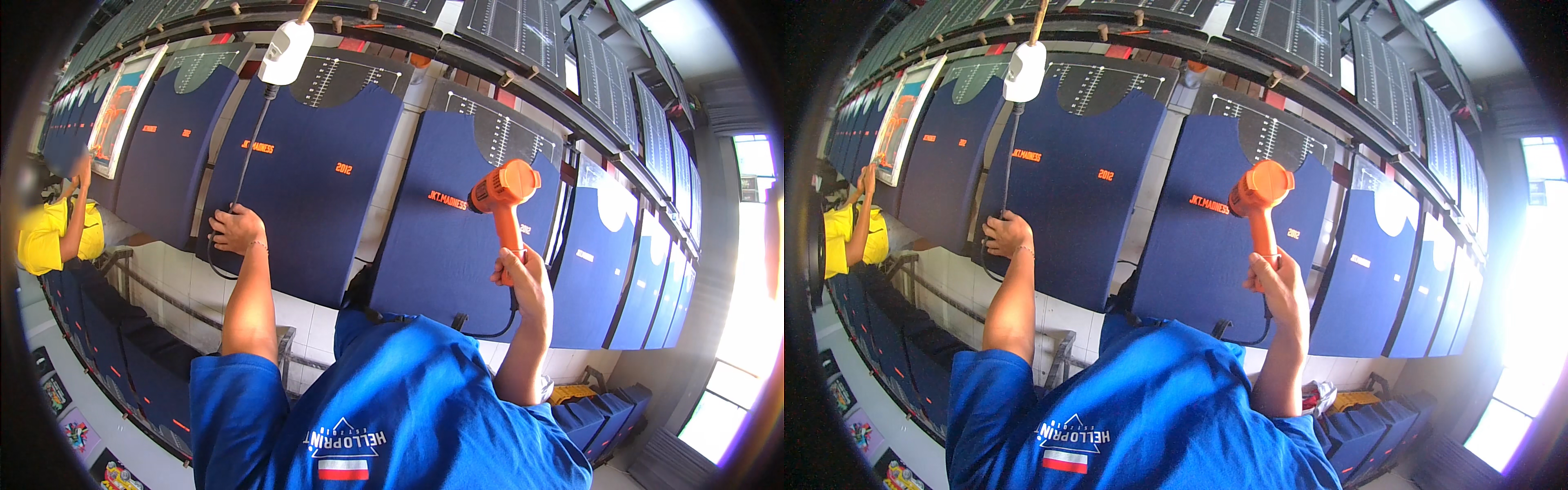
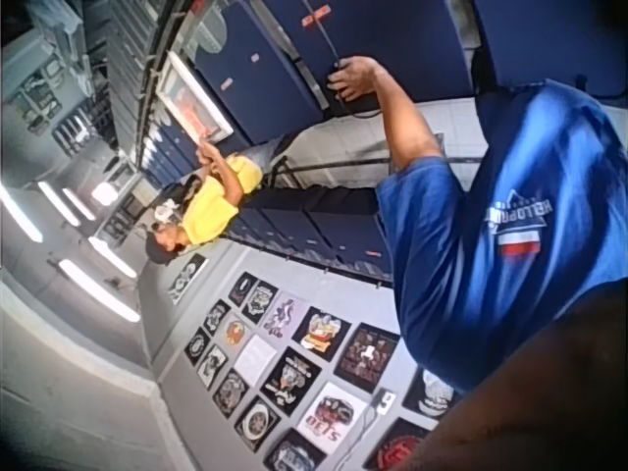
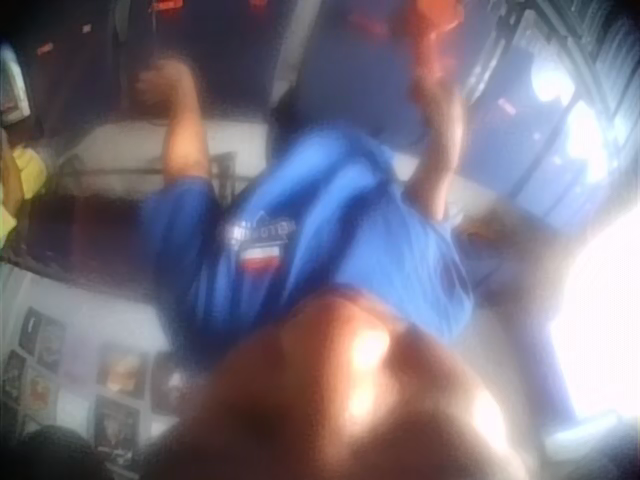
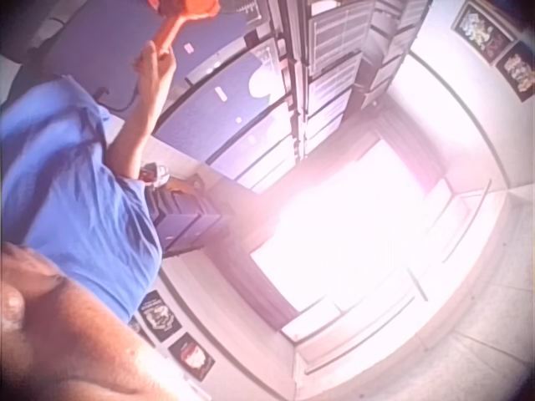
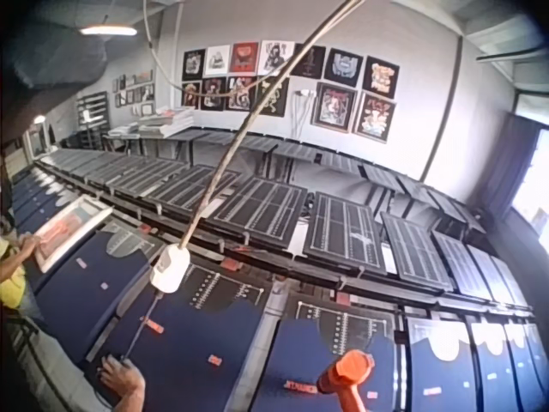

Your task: The person uses a handheld heat gun to dry ink on a series of blue fabric panels laid out on printing tables.

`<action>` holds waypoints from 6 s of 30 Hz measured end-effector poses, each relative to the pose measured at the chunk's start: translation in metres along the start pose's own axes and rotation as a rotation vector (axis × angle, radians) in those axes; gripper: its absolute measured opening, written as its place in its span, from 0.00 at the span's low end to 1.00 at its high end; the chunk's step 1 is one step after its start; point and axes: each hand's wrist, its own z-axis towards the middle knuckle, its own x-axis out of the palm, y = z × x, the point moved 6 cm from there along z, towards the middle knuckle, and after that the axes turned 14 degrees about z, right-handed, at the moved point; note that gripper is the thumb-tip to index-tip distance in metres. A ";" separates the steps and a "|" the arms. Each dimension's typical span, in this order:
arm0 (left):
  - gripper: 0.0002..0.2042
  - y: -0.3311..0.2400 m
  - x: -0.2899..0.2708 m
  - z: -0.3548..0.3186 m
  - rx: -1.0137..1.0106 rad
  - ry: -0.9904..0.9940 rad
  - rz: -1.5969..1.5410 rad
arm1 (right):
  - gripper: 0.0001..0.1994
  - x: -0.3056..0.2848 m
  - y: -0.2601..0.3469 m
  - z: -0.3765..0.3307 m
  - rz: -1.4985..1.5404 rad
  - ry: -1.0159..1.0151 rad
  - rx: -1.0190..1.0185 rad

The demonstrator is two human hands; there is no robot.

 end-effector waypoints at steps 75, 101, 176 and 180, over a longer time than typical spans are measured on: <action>0.26 0.149 0.121 0.518 -0.881 0.176 -0.362 | 0.16 0.520 0.010 0.061 -0.005 0.059 -0.014; 0.28 0.149 0.099 0.494 -0.431 0.334 -0.646 | 0.15 0.519 0.004 0.062 0.002 0.078 0.030; 0.32 0.171 0.133 0.502 -0.283 0.184 -0.734 | 0.14 0.492 -0.006 0.048 0.052 -0.088 -0.015; 0.31 0.173 0.141 0.507 -0.287 0.198 -0.739 | 0.15 0.492 -0.008 0.047 0.023 -0.095 -0.026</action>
